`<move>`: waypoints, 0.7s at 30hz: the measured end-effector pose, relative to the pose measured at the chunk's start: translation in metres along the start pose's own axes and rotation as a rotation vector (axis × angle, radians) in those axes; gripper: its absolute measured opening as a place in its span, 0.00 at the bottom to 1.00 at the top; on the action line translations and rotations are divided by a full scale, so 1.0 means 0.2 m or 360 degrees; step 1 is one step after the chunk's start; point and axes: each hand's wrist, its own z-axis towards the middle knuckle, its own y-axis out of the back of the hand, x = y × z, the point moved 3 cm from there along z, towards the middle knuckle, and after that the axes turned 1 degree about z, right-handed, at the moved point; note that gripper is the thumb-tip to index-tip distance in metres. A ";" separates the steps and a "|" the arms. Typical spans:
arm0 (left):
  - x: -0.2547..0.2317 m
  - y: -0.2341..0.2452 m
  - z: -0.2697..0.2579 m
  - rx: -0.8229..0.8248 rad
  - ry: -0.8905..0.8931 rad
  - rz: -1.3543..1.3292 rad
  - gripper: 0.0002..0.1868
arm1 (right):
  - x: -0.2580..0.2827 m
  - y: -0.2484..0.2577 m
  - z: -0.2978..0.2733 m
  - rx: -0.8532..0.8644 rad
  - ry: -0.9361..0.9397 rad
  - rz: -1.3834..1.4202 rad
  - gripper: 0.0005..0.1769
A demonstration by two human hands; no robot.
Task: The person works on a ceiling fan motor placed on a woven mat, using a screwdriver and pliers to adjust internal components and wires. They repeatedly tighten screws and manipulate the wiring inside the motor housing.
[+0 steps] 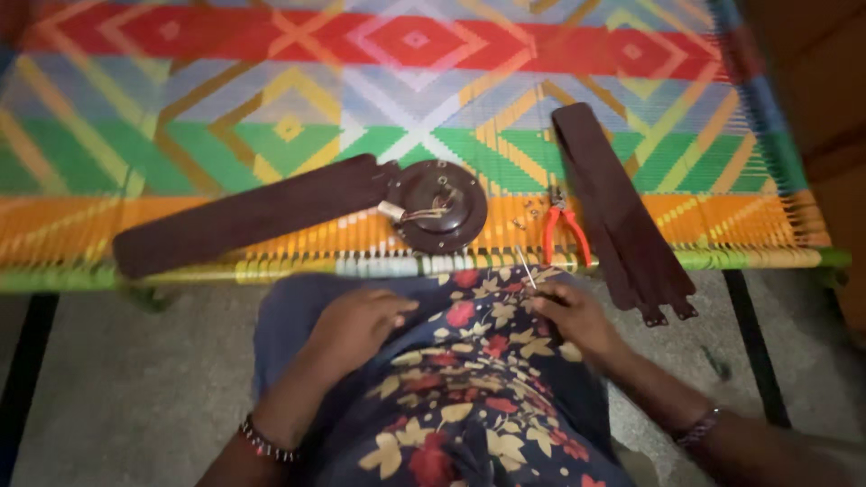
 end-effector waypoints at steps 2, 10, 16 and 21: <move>0.08 -0.09 0.03 -0.0085 0.0030 -0.0029 0.14 | 0.00 -0.06 0.08 -0.0112 0.0303 0.0337 0.16; 0.40 -0.31 0.48 -0.0343 0.0009 0.0241 0.10 | -0.17 -0.26 0.63 -0.0473 0.0204 0.0232 0.20; 0.51 -0.44 0.69 -0.0597 -0.0138 0.0384 0.13 | -0.20 -0.31 0.90 -0.0631 0.0636 -0.0701 0.12; 0.56 -0.47 0.72 -0.0597 -0.0179 0.0579 0.12 | -0.10 -0.36 0.96 -0.0708 0.0433 -0.1017 0.09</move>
